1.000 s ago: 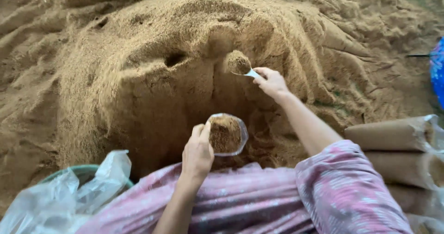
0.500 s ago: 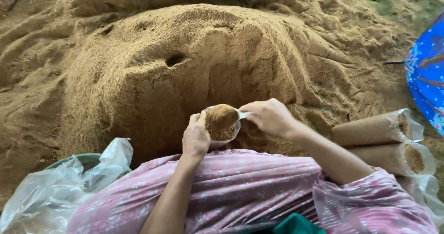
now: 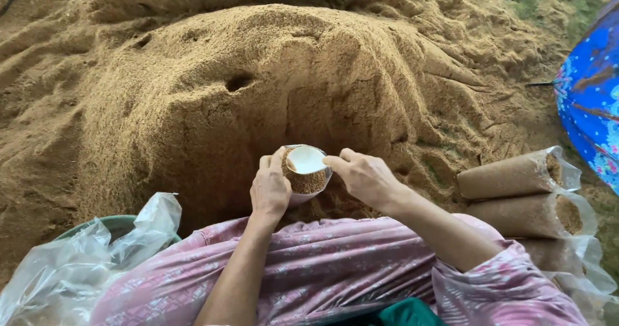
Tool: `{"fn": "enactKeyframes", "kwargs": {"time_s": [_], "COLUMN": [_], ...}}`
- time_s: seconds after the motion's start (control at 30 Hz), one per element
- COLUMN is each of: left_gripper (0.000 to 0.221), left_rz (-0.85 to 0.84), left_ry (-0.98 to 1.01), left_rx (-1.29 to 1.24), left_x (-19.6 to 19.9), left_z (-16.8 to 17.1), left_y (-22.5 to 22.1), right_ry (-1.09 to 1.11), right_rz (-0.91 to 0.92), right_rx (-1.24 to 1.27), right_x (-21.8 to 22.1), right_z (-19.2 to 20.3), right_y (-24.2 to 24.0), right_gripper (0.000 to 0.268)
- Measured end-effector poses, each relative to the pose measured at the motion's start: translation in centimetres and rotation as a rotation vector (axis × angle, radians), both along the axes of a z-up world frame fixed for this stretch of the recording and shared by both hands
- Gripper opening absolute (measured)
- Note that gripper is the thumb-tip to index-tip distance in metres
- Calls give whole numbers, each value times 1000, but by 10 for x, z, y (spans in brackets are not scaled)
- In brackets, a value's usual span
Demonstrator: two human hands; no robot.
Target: Filling small plastic bags with agricultural material from a large pile using a small scoop.
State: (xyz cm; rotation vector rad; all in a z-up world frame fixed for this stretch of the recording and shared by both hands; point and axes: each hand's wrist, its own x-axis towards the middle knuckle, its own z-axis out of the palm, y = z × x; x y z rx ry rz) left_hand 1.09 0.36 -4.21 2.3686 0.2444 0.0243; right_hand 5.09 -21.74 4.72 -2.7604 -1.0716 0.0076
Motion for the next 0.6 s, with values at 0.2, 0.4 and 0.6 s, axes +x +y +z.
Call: {"fn": "enactKeyframes", "kwargs": {"time_s": [0.2,0.4,0.6], "left_gripper": [47,3,2], "left_rz": [135,159,166], "left_ry": [-25,-86,-148], "left_rx": [-108,-152,-219], "left_x": [9,9,5], "left_z": [-12,-33,-38], "left_y": [3,10,12], "right_ry": [21,49,111], "right_rz": [-9,-42,-77], "right_rx": [3,-114,-143], "right_x": [5,5,0], "right_z": [-21,-82,-88], "right_y": [13,12,21], "right_gripper": [28,51,52]}}
